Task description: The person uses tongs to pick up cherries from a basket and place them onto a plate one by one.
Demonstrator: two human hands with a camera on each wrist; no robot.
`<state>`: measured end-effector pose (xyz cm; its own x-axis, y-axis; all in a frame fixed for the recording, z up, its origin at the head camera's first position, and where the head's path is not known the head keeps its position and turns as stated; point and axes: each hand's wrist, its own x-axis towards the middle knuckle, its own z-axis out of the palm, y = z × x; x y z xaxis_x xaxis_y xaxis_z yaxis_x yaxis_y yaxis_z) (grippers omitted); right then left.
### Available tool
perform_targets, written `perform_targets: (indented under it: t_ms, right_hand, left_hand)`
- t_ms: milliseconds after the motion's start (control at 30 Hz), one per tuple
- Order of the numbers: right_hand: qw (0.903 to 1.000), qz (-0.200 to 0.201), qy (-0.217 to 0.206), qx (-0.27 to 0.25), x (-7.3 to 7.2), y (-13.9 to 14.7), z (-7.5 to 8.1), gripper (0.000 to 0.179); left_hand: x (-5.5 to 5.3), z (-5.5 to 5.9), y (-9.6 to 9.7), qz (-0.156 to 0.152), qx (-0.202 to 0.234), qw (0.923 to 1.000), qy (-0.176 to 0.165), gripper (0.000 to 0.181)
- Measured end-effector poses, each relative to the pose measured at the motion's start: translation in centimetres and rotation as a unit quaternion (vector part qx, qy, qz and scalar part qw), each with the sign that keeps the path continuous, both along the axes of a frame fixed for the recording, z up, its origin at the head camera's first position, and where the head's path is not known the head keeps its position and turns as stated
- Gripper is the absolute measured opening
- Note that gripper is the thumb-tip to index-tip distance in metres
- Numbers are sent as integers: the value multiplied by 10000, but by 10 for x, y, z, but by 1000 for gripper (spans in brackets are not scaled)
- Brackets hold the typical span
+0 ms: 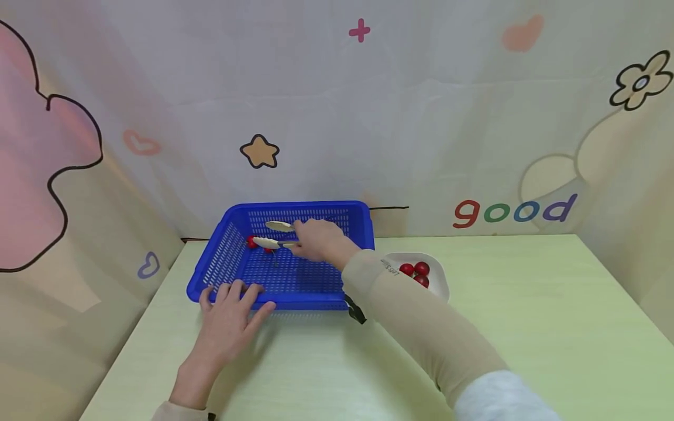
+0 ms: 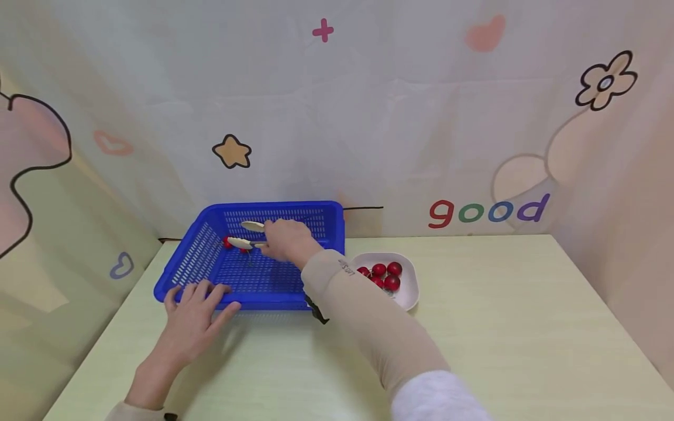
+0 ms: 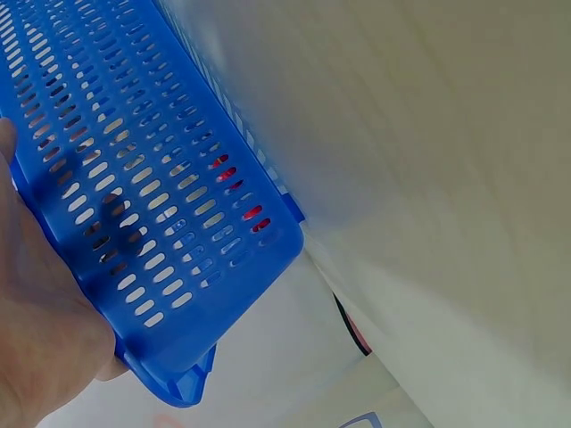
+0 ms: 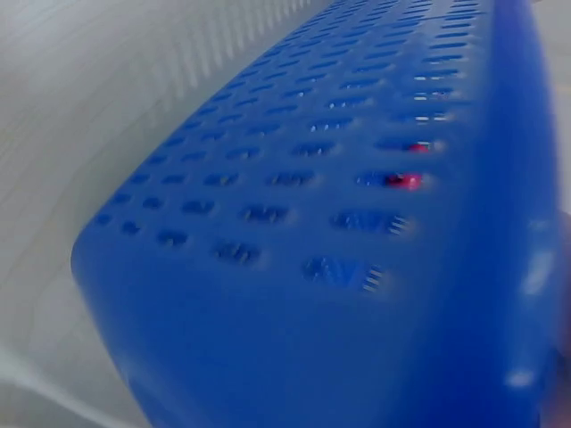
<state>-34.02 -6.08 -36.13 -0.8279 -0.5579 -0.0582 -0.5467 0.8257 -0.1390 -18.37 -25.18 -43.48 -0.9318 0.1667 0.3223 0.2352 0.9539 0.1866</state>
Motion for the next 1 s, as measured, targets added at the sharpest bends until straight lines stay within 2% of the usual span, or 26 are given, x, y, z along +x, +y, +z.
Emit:
perform_targets:
  t_ms: [300, 467, 633, 800, 1000]
  right_hand:
    - [9994, 73, 161, 292, -4, -12, -12, 47]
    - [9985, 51, 119, 536, -4, -20, -19, 49]
    - [9964, 99, 301, 789, -6, -27, -25, 50]
    - [9950, 131, 428, 888, -7, -31, -28, 50]
    - [9958, 49, 293, 865, -5, -32, -31, 54]
  left_hand:
    - [0, 0, 0, -50, 40, 9999, 90, 50]
    - [-1, 0, 0, -24, 30, 10000, 45, 52]
    - [0, -1, -1, -11, 40, 10000, 61, 51]
    - [0, -1, -2, -18, 30, 9999, 102, 50]
    - [-1, -3, -2, -28, -13, 9999, 113, 49]
